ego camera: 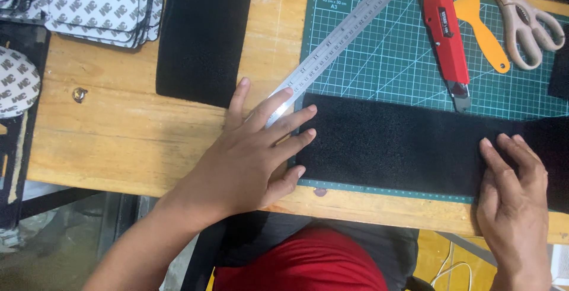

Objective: Measuring and cutting a strip of black foam material using a ruler and a utility knife on a cutting mat

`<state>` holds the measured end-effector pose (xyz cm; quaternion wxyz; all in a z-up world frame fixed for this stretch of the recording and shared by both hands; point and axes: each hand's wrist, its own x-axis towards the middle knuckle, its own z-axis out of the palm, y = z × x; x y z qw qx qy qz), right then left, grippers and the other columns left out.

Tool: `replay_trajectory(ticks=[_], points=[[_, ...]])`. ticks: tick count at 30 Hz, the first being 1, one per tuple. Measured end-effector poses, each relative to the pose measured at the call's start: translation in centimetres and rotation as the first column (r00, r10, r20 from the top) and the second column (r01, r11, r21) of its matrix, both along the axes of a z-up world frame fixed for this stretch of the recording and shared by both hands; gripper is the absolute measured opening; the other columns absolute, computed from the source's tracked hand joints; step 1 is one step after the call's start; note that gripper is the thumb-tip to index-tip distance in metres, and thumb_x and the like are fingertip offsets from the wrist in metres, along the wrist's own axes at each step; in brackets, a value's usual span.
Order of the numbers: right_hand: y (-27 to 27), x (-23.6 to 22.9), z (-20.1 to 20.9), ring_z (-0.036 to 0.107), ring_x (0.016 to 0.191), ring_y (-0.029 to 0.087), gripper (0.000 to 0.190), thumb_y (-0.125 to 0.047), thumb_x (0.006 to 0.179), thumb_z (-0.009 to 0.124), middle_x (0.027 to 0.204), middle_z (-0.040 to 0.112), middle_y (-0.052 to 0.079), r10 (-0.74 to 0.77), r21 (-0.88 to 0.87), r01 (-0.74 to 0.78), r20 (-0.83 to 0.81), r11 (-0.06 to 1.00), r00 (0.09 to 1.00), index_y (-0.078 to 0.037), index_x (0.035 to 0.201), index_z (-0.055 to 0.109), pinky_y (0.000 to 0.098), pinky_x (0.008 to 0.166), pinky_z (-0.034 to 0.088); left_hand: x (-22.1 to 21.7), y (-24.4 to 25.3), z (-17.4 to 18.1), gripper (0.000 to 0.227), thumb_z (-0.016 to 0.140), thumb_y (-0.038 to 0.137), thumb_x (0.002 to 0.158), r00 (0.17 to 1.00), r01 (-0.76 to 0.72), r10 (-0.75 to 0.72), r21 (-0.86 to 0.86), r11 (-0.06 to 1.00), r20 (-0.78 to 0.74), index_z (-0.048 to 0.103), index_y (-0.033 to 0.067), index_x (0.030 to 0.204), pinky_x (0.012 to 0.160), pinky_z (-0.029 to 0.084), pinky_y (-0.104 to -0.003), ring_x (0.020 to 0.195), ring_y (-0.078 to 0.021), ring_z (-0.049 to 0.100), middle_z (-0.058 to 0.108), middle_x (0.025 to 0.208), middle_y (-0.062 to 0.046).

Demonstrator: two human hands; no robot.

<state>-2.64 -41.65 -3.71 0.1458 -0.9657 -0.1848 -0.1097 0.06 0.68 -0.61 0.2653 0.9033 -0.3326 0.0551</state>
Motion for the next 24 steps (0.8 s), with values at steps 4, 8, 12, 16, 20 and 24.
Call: replay_trajectory(ticks=[4,8,12,16,20,24], points=[[-0.2,0.1,-0.3,0.046,0.152,0.053,0.036,0.013,0.113,0.049,0.155,0.048,0.035,0.014,0.025,-0.014,0.009,1.000,1.000,0.009,0.147,0.060,0.0585,0.132,0.036,0.0,-0.1,0.0,0.039,0.064,0.031,0.095,1.000,-0.005,0.005,0.002,1.000,0.014,0.072,0.0075,0.125,0.118,0.009,-0.076,0.146,-0.0382,0.039,0.057,0.148,-0.008],[-0.5,0.1,-0.5,0.045,0.151,0.053,0.041,0.014,0.109,0.048,0.155,0.048,0.035,0.009,0.004,-0.009,-0.003,1.000,1.000,0.009,0.148,0.060,0.0587,0.131,0.036,0.1,-0.1,-0.1,0.037,0.066,0.032,0.091,0.999,-0.012,0.012,0.011,1.000,0.049,0.073,0.0098,0.120,0.117,0.012,-0.076,0.145,-0.0375,0.040,0.057,0.148,-0.010],[-0.2,0.1,-0.4,0.046,0.151,0.051,0.039,0.014,0.111,0.048,0.155,0.049,0.034,0.004,0.024,-0.005,0.011,1.000,1.000,0.009,0.147,0.061,0.0575,0.132,0.036,0.1,-0.2,-0.1,0.037,0.067,0.031,0.091,0.999,-0.013,0.013,0.018,1.000,0.039,0.072,0.0102,0.121,0.118,0.011,-0.075,0.147,-0.0397,0.039,0.053,0.151,-0.015],[-0.2,0.2,-0.3,0.047,0.151,0.052,0.039,0.014,0.111,0.049,0.154,0.050,0.034,0.006,0.018,-0.007,0.016,1.000,1.000,0.008,0.147,0.061,0.0582,0.131,0.036,0.0,-0.3,0.0,0.039,0.065,0.032,0.090,0.999,-0.021,0.020,0.040,0.999,0.038,0.072,0.0107,0.122,0.119,0.012,-0.074,0.146,-0.0422,0.038,0.052,0.152,-0.014],[-0.3,0.3,-0.3,0.047,0.150,0.052,0.039,0.013,0.110,0.049,0.153,0.050,0.034,0.029,0.009,-0.029,0.023,1.000,0.999,0.008,0.147,0.060,0.0586,0.131,0.037,0.0,-0.3,0.2,0.041,0.067,0.034,0.088,0.998,-0.034,0.030,0.063,0.997,0.058,0.072,0.0120,0.122,0.118,0.013,-0.075,0.145,-0.0409,0.039,0.053,0.150,-0.018],[0.4,0.3,0.4,0.048,0.147,0.051,0.039,0.014,0.108,0.050,0.150,0.052,0.034,0.011,0.012,-0.012,0.028,1.000,1.000,0.008,0.144,0.062,0.0571,0.128,0.038,0.2,-0.4,1.0,0.040,0.067,0.034,0.090,0.998,-0.026,0.020,0.104,0.994,0.053,0.074,0.0111,0.122,0.117,0.015,-0.076,0.144,-0.0395,0.042,0.055,0.150,-0.015]])
